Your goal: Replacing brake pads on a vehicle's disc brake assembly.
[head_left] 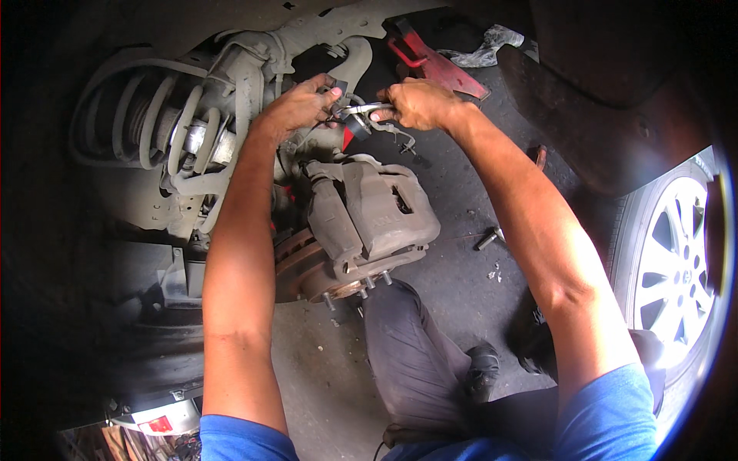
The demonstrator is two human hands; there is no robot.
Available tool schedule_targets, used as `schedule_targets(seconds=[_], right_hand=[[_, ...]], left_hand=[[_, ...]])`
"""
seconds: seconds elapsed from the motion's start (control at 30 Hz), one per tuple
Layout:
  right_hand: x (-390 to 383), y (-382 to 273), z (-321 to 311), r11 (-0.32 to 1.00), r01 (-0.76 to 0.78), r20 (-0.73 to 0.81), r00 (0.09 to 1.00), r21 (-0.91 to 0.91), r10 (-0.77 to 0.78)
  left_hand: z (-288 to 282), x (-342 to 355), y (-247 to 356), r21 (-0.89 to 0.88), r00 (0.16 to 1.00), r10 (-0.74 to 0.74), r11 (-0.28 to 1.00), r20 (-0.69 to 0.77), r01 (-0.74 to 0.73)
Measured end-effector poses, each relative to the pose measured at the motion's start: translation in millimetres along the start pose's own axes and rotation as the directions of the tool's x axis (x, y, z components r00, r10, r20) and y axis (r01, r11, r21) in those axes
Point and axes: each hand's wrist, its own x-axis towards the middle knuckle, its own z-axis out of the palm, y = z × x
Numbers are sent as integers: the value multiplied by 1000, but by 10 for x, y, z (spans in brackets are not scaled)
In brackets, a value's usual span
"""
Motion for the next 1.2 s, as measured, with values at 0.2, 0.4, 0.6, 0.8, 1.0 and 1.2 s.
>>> schedule_targets(seconds=[0.2,0.4,0.6,0.8,1.0,1.2], right_hand=[[-4,3,75,999,-33,-40,999,-41,32],[-1,-37,69,990,-94,-59,994,-108,88],[-9,-130,90,983,-159,-82,985,-93,151],[24,-33,231,976,-99,-138,988,-195,72],[25,90,360,988,102,-311,941,-117,-134],[59,98,278,998,41,-111,993,-40,-46]], left_hand=[[9,-13,30,-21,1000,14,1000,19,-13],[11,-14,37,-8,1000,25,1000,18,-25],[6,7,5,49,999,38,998,0,-38],[0,17,2,56,997,68,996,36,-70],[9,7,-3,32,997,58,998,-47,-57],[0,1,6,79,998,57,995,-1,-57]])
